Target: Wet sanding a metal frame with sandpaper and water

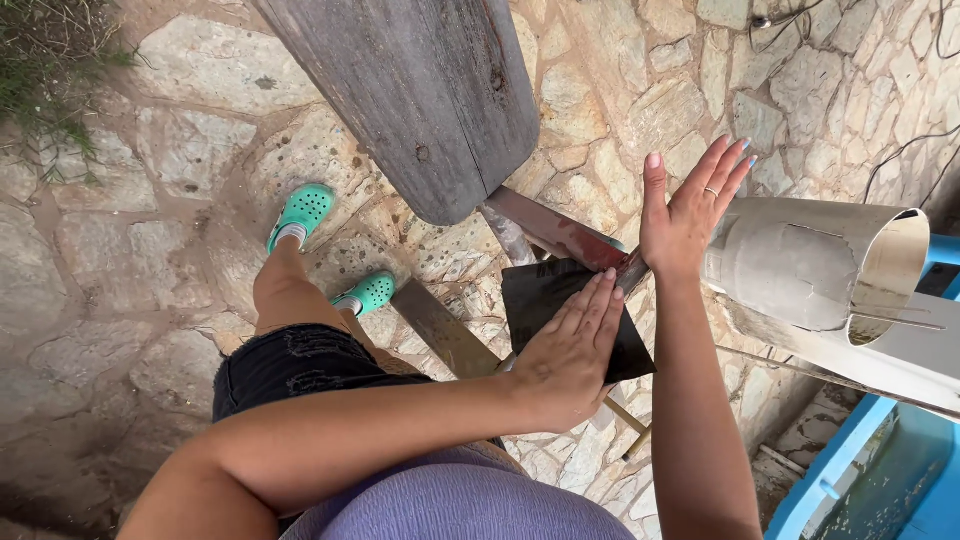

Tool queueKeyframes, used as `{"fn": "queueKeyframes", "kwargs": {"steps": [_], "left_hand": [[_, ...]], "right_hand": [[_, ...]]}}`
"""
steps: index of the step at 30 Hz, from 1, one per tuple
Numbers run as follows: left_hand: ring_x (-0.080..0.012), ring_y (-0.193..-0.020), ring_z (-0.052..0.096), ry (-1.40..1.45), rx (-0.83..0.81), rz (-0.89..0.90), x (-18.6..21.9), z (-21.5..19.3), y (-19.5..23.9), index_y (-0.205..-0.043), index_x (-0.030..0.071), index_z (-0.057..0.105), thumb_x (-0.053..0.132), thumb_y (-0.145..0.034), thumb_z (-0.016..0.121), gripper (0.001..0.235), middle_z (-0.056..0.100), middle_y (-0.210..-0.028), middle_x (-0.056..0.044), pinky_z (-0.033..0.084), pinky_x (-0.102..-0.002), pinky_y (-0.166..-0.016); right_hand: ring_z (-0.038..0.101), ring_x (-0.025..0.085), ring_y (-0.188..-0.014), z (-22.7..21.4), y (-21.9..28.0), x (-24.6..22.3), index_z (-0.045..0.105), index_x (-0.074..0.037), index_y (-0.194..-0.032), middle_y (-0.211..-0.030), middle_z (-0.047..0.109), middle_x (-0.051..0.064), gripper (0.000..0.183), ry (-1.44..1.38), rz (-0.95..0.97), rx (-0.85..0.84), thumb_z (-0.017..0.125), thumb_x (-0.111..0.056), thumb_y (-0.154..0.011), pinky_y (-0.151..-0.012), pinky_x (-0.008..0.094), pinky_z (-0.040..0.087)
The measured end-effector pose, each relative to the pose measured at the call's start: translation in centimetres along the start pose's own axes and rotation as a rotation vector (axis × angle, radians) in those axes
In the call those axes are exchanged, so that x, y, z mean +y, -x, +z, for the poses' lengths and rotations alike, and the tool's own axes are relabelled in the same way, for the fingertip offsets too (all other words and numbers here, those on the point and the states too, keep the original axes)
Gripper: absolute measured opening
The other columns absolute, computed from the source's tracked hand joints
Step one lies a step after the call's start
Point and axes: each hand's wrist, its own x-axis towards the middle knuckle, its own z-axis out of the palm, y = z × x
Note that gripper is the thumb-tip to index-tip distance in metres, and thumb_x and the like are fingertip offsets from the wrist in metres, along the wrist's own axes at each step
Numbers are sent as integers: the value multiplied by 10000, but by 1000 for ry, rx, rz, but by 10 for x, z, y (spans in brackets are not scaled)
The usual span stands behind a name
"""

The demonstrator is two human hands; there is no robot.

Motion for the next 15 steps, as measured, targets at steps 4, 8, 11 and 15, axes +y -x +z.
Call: {"fn": "queueKeyframes", "kwargs": {"steps": [4, 8, 11, 15], "left_hand": [[-465, -1595, 105, 13, 36, 80, -11, -6, 16, -1579, -155, 139, 350, -881, 589, 973, 100, -1683, -358, 158, -490, -1280], [-441, -1597, 100, 54, -63, 103, -12, -15, 37, -1585, -134, 150, 390, -929, 499, 909, 119, -1691, -329, 164, -477, -1271], [-433, -1603, 111, 34, -50, 110, -12, -7, 16, -1585, -131, 158, 454, -979, 422, 883, 132, -1691, -328, 176, -473, -1278], [-426, -1604, 116, 35, -133, 106, -7, -25, 30, -1586, -119, 192, 466, -1018, 363, 834, 159, -1695, -309, 177, -469, -1275]], "right_hand": [[-110, 386, -1571, -4, 4, -4, 58, -53, -1680, -1729, 1, 215, 865, 25, -10, 2, 482, -599, -1160, -1314, 520, -40], [-113, 389, -1571, 0, 7, -5, 55, -36, -1678, -1729, -10, 216, 854, -4, -34, 0, 489, -566, -1168, -1319, 512, -31], [-116, 379, -1574, -1, 5, 1, 48, -43, -1682, -1732, -19, 206, 853, 27, -46, 1, 497, -565, -1178, -1326, 507, -29], [-104, 387, -1572, -3, 9, 0, 61, -34, -1676, -1726, -8, 220, 849, 23, -44, 18, 492, -559, -1167, -1323, 516, -18]]}}
